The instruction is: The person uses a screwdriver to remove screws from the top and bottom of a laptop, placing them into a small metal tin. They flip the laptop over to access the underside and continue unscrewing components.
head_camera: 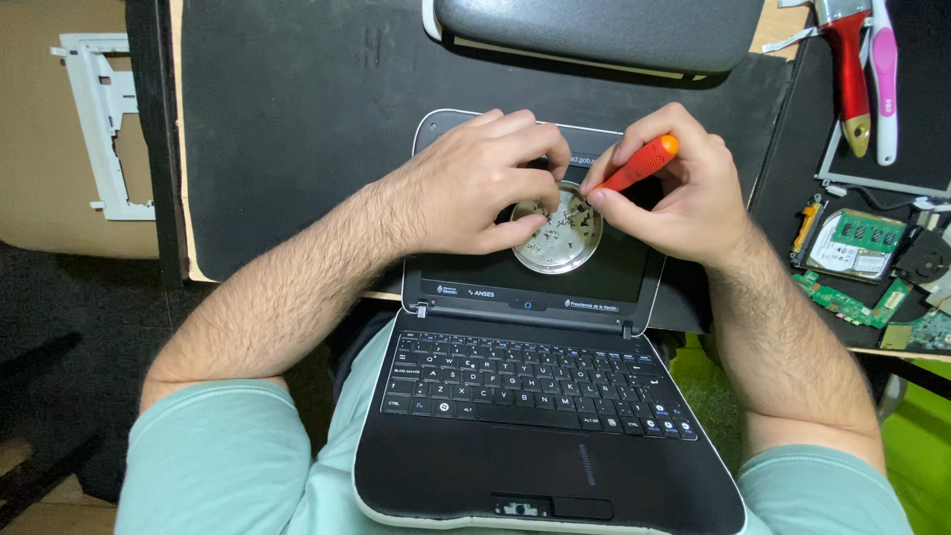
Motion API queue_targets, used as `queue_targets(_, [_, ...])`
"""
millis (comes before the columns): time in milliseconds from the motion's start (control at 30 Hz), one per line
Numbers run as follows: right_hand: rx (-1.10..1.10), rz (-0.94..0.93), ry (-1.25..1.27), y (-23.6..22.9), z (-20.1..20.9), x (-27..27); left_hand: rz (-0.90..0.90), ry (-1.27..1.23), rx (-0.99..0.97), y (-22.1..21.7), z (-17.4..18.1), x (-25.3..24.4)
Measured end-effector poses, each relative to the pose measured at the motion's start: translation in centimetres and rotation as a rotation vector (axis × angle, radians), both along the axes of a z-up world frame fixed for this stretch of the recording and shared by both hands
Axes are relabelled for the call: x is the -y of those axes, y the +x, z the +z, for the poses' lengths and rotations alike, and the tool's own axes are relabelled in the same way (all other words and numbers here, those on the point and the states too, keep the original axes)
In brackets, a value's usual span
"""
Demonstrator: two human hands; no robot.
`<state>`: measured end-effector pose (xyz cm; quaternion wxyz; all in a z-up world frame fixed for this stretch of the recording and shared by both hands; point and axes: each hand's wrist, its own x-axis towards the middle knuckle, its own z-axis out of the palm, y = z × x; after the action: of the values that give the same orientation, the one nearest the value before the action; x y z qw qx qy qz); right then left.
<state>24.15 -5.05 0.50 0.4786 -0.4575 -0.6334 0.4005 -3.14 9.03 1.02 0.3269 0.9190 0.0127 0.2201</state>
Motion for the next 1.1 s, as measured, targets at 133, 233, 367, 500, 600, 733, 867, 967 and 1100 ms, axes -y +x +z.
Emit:
queue_targets(133, [0.01,0.01,0.002,-0.2,-0.1,0.0,-0.003,0.002,-0.006,0.0,-0.1,0.2])
queue_targets(233, [0.023,0.025,0.014,-0.3,-0.2,0.0,-0.002,0.002,-0.013,0.0,0.2,0.3])
queue_targets(367, [0.044,0.031,0.028,-0.3,-0.4,0.0,-0.003,0.017,-0.015,0.1,0.4,0.4])
queue_targets(500, [0.03,0.023,0.036,-0.3,-0.3,0.0,-0.003,0.014,-0.019,0.2,0.0,0.4])
queue_targets(600, [0.017,0.015,0.057,-0.2,0.2,-0.1,0.01,0.006,-0.017,0.3,-0.1,0.7])
queue_targets(733, [-0.056,0.02,0.06,-0.3,0.5,-0.3,0.028,0.011,-0.011,0.4,0.3,0.9])
queue_targets(867, [-0.132,0.044,0.082,-0.5,0.3,-0.5,0.038,-0.007,-0.053,0.4,0.7,1.1])
queue_targets(967, [-0.167,0.061,0.098,-0.6,0.2,-0.8,0.04,-0.018,-0.051,0.5,0.6,1.4])
queue_targets(1100, [-0.152,0.083,-0.063,-0.3,1.5,0.1,0.019,0.054,0.016,0.6,0.1,1.3])
